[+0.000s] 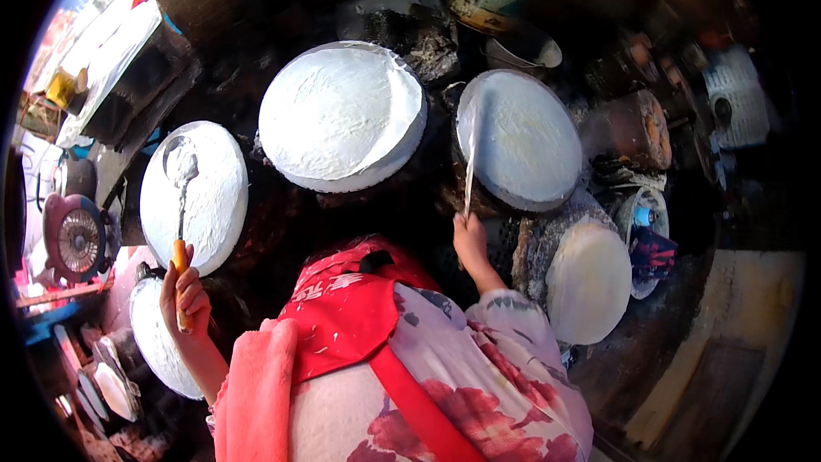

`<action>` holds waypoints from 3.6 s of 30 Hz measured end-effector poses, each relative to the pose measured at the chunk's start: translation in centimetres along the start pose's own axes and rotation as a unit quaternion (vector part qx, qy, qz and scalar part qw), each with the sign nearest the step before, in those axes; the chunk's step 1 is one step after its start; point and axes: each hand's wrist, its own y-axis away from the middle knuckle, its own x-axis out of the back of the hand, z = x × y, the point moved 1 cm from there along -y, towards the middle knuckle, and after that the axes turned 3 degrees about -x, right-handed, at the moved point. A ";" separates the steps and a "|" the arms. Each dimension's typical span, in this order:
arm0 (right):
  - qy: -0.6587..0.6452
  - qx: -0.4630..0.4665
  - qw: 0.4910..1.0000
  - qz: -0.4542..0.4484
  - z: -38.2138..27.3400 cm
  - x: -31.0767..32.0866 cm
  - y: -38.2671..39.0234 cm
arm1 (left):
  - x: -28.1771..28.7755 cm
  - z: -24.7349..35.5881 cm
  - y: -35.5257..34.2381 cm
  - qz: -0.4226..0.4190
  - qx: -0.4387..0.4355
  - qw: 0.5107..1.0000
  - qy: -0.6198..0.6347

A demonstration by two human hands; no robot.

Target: The person scoops white batter from a large metal basin and pours it onto several hot, round griddles. Using a long wooden stick, they spread the batter into thin, circular layers. The person repeatedly flips the cooking cakes to ensure even browning and removes finished ones from the griddles.

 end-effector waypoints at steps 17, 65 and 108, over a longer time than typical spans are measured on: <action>-0.010 0.136 0.984 0.113 -22.0 -11.7 -13.3 | 0.3 4.4 -0.7 -0.007 0.075 0.997 -0.027; -0.263 0.089 0.927 0.251 -8.1 42.1 16.8 | -6.7 -6.1 0.1 -0.039 0.260 0.963 -0.066; 0.238 0.342 0.765 -0.491 -4.5 -6.2 18.9 | 3.4 -15.1 32.5 0.078 -0.211 0.974 0.007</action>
